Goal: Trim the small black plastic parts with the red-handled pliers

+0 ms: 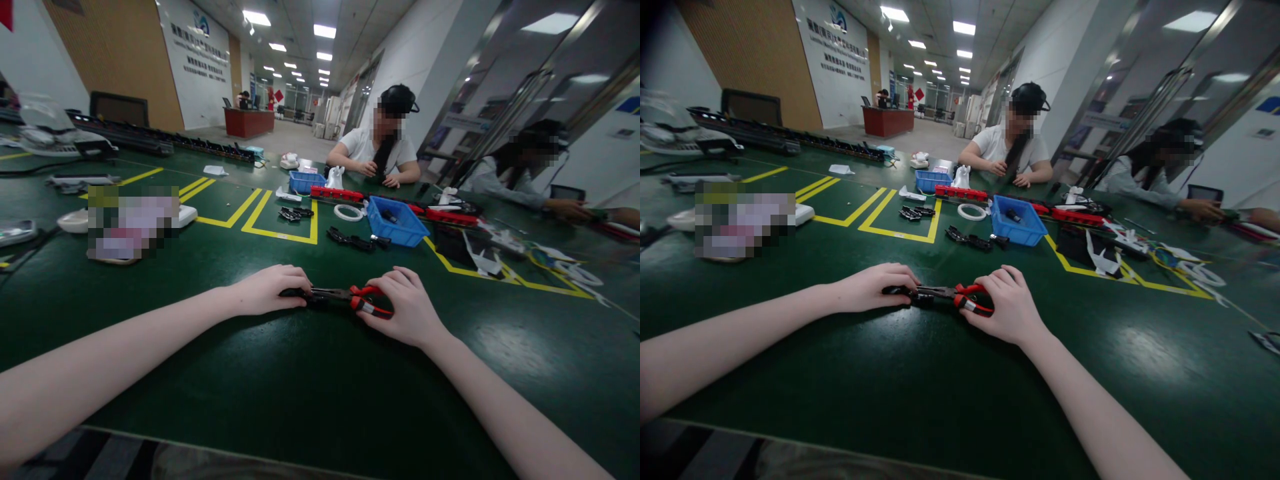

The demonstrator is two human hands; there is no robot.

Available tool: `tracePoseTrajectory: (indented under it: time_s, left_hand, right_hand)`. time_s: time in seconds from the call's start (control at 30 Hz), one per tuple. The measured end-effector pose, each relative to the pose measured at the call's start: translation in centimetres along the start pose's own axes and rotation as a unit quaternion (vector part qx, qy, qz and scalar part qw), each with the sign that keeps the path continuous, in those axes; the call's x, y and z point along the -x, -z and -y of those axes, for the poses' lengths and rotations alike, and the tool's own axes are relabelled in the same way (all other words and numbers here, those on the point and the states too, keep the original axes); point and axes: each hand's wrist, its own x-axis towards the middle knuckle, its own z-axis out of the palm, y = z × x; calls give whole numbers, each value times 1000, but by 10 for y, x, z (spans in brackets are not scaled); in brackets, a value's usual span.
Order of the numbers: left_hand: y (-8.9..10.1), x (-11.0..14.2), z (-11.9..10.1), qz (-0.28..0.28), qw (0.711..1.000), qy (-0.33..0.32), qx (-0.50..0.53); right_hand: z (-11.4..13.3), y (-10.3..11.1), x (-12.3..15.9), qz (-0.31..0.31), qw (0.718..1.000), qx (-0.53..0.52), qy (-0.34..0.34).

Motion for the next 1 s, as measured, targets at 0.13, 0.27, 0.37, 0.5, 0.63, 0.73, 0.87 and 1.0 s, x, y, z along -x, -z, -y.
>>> tracePoseTrajectory:
  time_s: [0.13, 0.27, 0.37, 0.5, 0.63, 0.73, 0.87, 1.0]
  left_hand:
    - [1, -1, -1, -3, 1000, 0, 0]
    - [1, -1, -2, -1, 1000, -5, 1]
    - [1, -1, -2, 0, 1000, -1, 0]
    - [1, -1, -1, 1, 1000, 4, 3]
    - [1, -1, -2, 1, 1000, 3, 9]
    - [0, -1, -4, 1, 1000, 6, 14]
    - [-1, -1, -6, -7, 1000, 10, 26]
    - [-2, -3, -10, 1, 999, 36, 37]
  right_hand:
    - [-4, 0, 2, -9, 1000, -9, -6]
    - [-6, 0, 3, -16, 1000, -14, -10]
    - [-4, -1, 2, -11, 1000, -16, 2]
    - [-1, -1, 1, 0, 1000, -24, 1]
    - [-3, 2, 1, 3, 1000, -16, 3]
    - [-4, 5, 2, 1, 1000, -18, 1]
    - [-3, 6, 3, -1, 999, -33, -20]
    - [-1, 6, 3, 0, 998, -47, -45]
